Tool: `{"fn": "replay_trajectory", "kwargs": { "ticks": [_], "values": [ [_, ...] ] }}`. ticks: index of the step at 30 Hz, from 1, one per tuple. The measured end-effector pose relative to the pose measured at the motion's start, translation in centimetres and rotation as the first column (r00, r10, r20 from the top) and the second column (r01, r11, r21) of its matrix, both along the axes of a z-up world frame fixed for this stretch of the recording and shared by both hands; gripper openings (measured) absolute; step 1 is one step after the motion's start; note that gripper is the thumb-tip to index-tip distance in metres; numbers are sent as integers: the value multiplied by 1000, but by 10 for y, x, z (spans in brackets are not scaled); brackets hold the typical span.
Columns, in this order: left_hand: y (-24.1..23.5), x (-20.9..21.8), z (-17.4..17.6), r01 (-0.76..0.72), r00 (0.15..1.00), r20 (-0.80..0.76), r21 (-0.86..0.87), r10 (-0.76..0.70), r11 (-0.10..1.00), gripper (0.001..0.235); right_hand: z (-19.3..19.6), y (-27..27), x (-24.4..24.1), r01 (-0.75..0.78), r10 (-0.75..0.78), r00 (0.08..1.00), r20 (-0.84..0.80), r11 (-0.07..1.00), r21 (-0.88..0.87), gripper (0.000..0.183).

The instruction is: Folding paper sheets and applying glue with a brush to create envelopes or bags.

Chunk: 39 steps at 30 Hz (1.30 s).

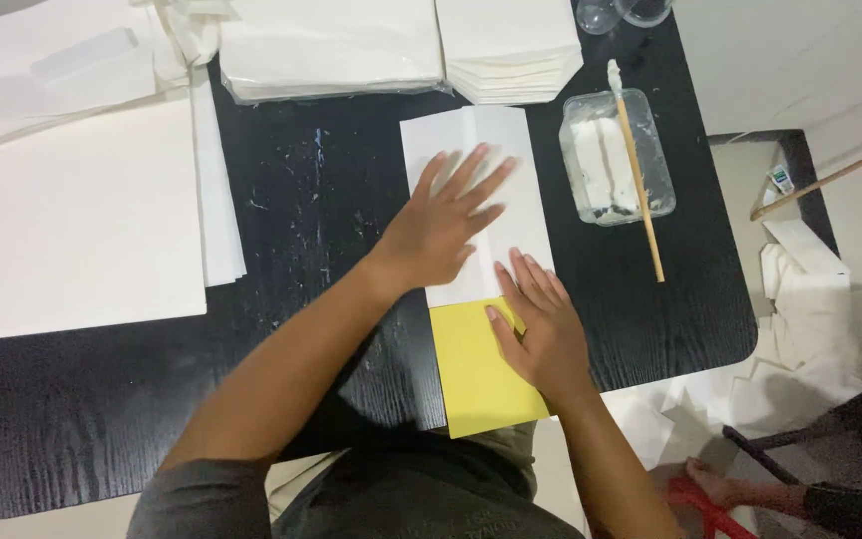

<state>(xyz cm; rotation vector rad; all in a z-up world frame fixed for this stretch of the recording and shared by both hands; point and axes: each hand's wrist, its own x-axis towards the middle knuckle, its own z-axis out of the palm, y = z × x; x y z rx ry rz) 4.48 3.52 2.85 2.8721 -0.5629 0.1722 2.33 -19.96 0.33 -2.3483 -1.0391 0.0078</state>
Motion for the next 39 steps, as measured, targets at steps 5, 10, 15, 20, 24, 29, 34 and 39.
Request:
{"fn": "replay_trajectory", "kwargs": {
  "ticks": [5, 10, 15, 20, 24, 29, 34, 39],
  "values": [
    [4, 16, 1, 120, 980, 153, 63, -128, 991, 30, -2, -2, 0, -2, 2, 1000, 11, 1000, -7, 56],
    [10, 18, 7, 127, 977, 164, 53, -134, 991, 45, -1, -2, 1, -29, 30, 999, 24, 999, -23, 53],
    [31, -9, 42, -165, 985, -5, 306, 175, 938, 57, 1, 0, 0, 15, -16, 1000, -21, 1000, -28, 50],
    [27, -30, 16, -438, 803, -121, 546, 584, 714, 44, 3, 1, 1, 2, -3, 999, -33, 999, -32, 50],
    [-13, -33, -4, -396, 910, -91, 107, 406, 912, 56, -1, 0, 1, 12, -12, 1000, 5, 999, -36, 51],
    [-42, -27, -37, -258, 964, 33, -127, 264, 958, 52, -8, 1, 2, 23, -21, 998, 65, 999, -23, 46],
    [-44, -33, -45, -227, 958, 162, -86, 238, 970, 51, -21, -5, 1, 14, -25, 990, 137, 996, 86, 33],
    [-44, -36, -50, -239, 956, 148, -107, 253, 965, 50, 24, -6, 0, 70, -77, 997, 5, 932, 355, 17]
  ]
}}
